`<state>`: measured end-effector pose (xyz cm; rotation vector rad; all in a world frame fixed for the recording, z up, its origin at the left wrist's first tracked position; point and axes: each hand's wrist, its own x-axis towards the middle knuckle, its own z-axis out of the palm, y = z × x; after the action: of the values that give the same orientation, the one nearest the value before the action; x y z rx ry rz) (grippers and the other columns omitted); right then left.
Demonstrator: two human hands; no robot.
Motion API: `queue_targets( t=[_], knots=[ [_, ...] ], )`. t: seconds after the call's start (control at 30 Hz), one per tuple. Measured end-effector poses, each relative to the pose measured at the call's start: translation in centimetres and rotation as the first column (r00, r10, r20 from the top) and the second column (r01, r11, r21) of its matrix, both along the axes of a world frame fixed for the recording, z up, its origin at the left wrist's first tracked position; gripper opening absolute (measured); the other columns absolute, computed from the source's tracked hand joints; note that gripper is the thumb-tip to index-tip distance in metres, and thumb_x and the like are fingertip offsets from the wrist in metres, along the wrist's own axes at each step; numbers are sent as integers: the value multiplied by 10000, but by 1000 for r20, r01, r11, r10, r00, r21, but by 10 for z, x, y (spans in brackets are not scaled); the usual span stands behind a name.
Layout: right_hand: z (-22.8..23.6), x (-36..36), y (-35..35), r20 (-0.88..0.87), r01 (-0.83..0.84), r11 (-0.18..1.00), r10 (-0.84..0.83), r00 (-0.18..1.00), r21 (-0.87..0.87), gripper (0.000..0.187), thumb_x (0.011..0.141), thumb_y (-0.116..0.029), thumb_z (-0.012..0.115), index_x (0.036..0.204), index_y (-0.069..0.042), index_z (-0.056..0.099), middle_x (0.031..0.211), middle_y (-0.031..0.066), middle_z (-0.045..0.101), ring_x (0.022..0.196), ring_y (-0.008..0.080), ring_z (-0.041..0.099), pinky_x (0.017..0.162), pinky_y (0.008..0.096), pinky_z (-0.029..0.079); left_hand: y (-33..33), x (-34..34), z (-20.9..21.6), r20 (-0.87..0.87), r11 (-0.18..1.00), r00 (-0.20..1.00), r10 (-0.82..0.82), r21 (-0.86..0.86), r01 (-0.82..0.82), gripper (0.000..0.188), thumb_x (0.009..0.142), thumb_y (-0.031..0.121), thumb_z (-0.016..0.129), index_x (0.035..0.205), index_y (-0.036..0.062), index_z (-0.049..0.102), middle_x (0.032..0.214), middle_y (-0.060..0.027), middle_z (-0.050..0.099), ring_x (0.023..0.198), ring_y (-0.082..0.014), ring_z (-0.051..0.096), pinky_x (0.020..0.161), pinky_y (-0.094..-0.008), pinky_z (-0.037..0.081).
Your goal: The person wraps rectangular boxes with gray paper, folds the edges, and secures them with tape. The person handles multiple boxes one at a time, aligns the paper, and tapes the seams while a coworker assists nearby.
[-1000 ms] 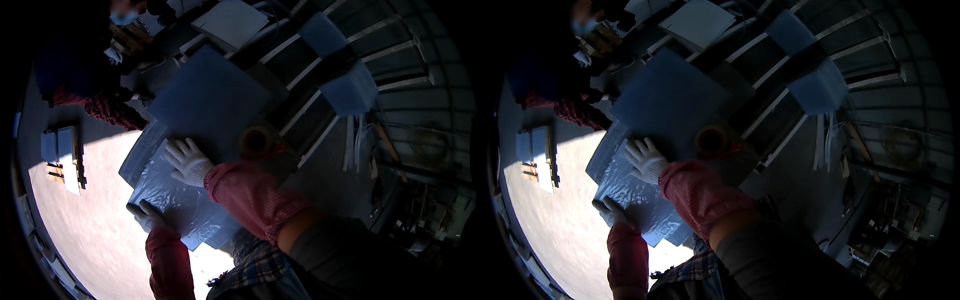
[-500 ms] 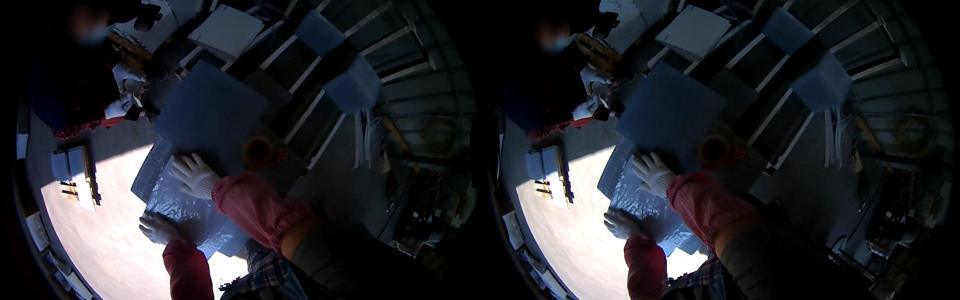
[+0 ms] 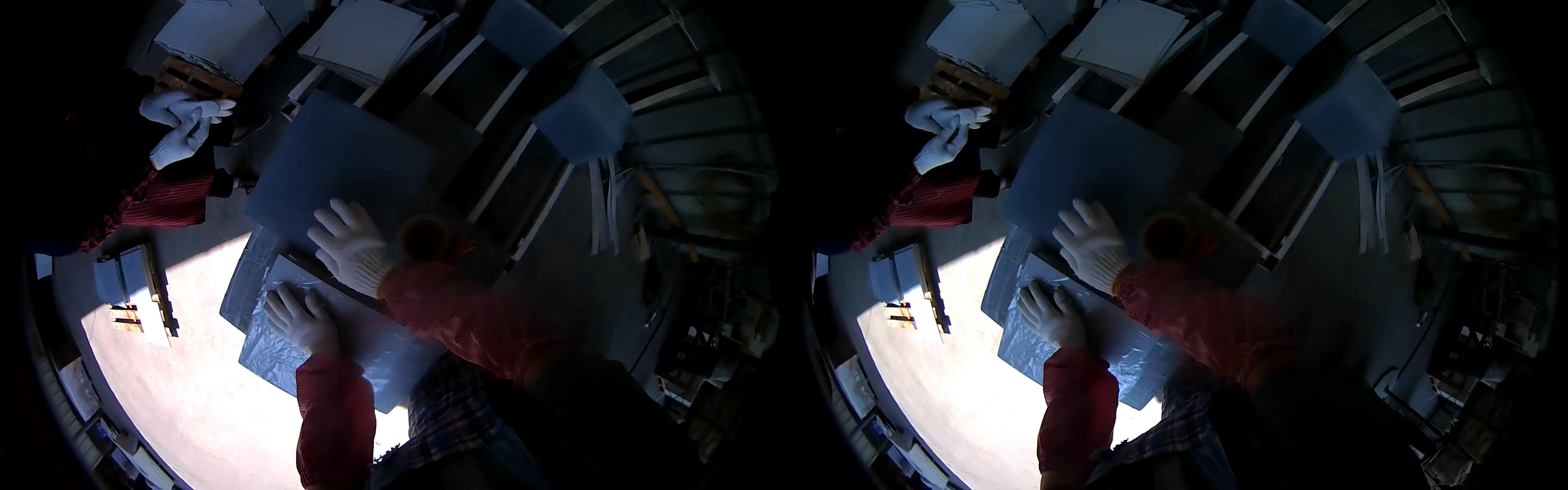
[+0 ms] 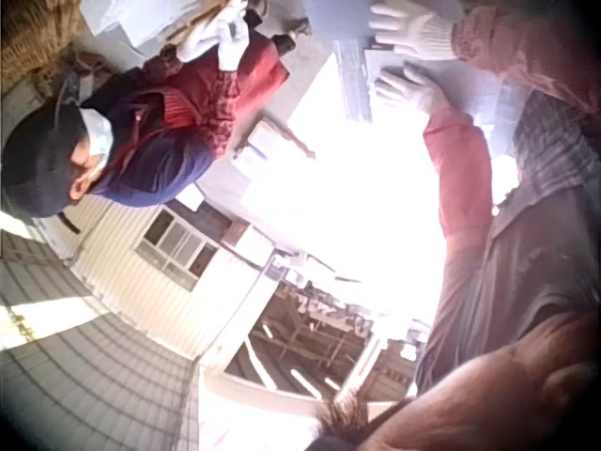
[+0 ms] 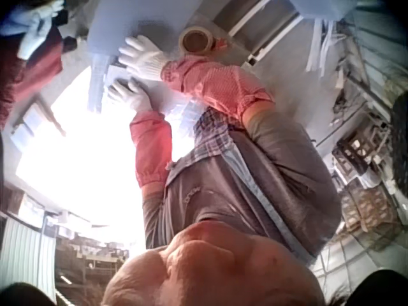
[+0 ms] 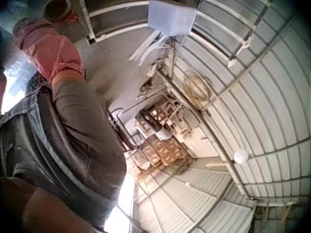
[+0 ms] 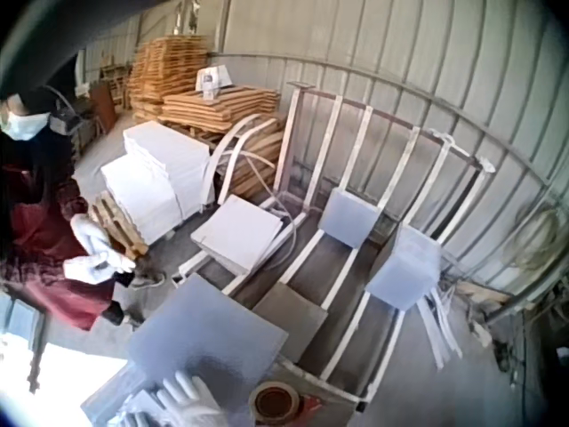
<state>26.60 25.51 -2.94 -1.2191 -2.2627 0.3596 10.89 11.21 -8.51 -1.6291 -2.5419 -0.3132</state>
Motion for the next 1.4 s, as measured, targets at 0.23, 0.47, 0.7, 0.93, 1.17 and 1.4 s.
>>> queue_targets(
  t=[0.23, 0.47, 0.7, 0.93, 1.17, 1.4],
  knots=[
    [-29, 167, 50, 426, 371, 928, -351, 834, 38, 474, 945, -378, 679, 1347, -131, 637, 1440, 189, 566, 1352, 430, 470, 1091, 550, 391, 0, 1, -3, 16, 998, 1000, 26, -64, -25, 638, 1048, 485, 502, 1546, 88, 465, 1598, -238, 418, 1484, -479, 357, 1204, -623, 280],
    [-52, 182, 69, 479, 286, 958, -253, 840, 5, 487, 996, -431, 605, 1386, -139, 597, 1477, 174, 520, 1387, 421, 421, 1115, 545, 351, -2, -3, -12, -8, 997, 999, 31, -63, -32, 623, 1064, 491, 465, 1557, 110, 458, 1609, -235, 415, 1481, -481, 366, 1202, -616, 292],
    [-56, 162, 99, 502, 243, 970, -221, 836, 23, 505, 999, -447, 600, 1401, -141, 578, 1454, 171, 537, 1372, 413, 428, 1104, 547, 357, 1, -3, -5, 2, 998, 1000, 15, -59, -15, 632, 1062, 497, 465, 1552, 99, 463, 1607, -236, 418, 1483, -473, 366, 1205, -614, 294],
    [-58, 186, 68, 551, 277, 960, -250, 796, 35, 573, 995, -451, 605, 1474, -143, 536, 1481, 177, 530, 1409, 417, 408, 1120, 556, 347, 1, -5, 1, 19, 997, 1000, 23, -77, -21, 639, 1056, 500, 470, 1541, 83, 470, 1607, -242, 410, 1492, -471, 354, 1210, -606, 292],
    [-40, 131, 129, 610, 293, 950, -170, 774, -107, 536, 1039, -464, 528, 1469, -145, 530, 1534, 162, 507, 1443, 405, 389, 1144, 543, 335, 5, -5, -3, 1, 999, 1000, -7, -47, 7, 629, 1052, 481, 489, 1533, 76, 476, 1596, -244, 422, 1489, -470, 358, 1206, -612, 293],
    [-63, 186, 76, 601, 289, 957, -208, 772, -39, 588, 999, -443, 607, 1500, -151, 508, 1523, 180, 502, 1419, 421, 400, 1124, 561, 338, 5, -8, 0, 55, 993, 998, 36, -112, -29, 688, 1028, 508, 534, 1549, 70, 435, 1604, -242, 400, 1512, -470, 319, 1226, -610, 251]
  ],
)
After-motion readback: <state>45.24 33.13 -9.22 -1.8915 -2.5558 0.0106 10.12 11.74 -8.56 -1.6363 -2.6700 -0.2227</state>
